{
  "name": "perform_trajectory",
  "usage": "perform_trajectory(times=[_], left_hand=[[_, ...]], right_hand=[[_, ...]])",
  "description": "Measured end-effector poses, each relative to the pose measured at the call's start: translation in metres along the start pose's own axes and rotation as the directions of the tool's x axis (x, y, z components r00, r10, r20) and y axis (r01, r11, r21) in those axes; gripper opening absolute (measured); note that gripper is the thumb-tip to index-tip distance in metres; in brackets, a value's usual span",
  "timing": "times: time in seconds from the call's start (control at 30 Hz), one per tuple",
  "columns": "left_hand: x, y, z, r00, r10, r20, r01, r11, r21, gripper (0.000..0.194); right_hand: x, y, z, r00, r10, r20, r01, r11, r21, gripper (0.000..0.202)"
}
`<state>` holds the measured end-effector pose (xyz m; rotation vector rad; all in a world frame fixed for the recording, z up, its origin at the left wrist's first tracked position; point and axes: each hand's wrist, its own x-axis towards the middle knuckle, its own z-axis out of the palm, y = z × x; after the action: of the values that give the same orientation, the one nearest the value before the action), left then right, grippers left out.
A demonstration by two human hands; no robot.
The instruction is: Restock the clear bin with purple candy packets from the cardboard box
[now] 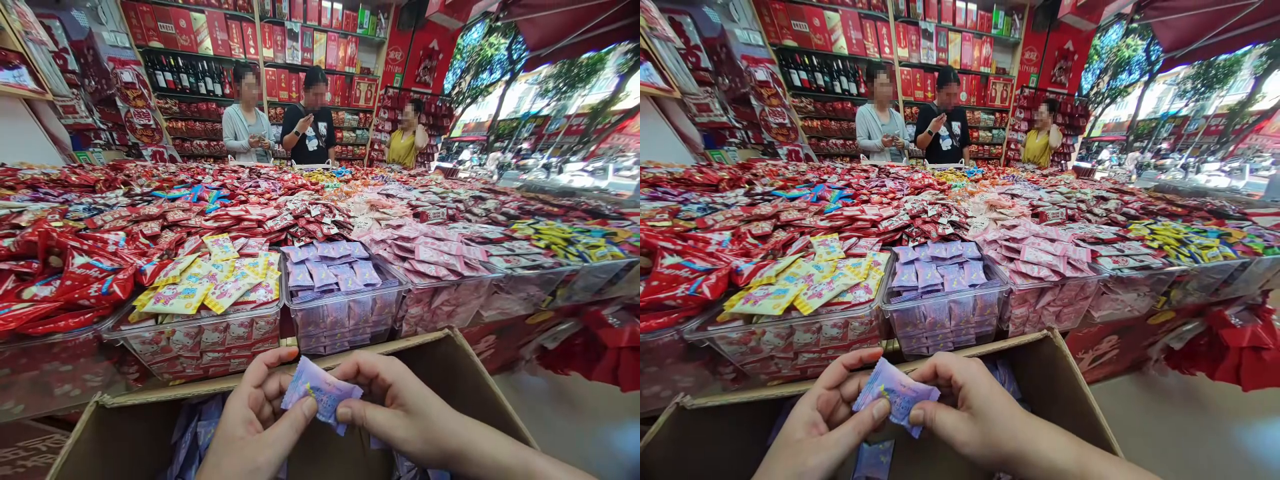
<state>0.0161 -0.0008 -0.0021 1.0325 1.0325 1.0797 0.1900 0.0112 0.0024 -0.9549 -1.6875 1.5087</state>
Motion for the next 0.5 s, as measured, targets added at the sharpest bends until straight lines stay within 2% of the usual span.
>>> perform_trajectory(times=[0.1,0.2,0.33,0.43,0.5], left_hand=[[-0.001,0.0,-0.001,0.998,0.039,0.042,-0.045,0.99,0.133,0.044],[-0.004,-0.005,0.0,0.99,0.079,0.113,-0.109,0.95,0.292,0.046],[-0.007,-0.01,0.003,0.984,0.106,0.146,-0.14,0.959,0.248,0.049],[-0.007,-0.007,0.002,0.989,0.115,0.097,-0.131,0.974,0.183,0.045],[-0.006,-0.004,0.001,0.992,0.113,0.051,-0.12,0.979,0.165,0.038]], right_hand=[[0.001,-0.004,0.001,0.998,-0.044,0.034,0.045,0.999,-0.023,0.025],[-0.002,-0.007,0.005,0.991,-0.13,0.032,0.134,0.972,-0.192,0.038],[-0.004,-0.012,0.004,0.985,-0.171,-0.022,0.15,0.916,-0.373,0.019],[0.001,-0.027,-0.013,0.957,-0.246,-0.155,0.188,0.929,-0.319,0.01],[0.011,-0.043,-0.032,0.89,-0.354,-0.287,0.272,0.918,-0.288,0.009]])
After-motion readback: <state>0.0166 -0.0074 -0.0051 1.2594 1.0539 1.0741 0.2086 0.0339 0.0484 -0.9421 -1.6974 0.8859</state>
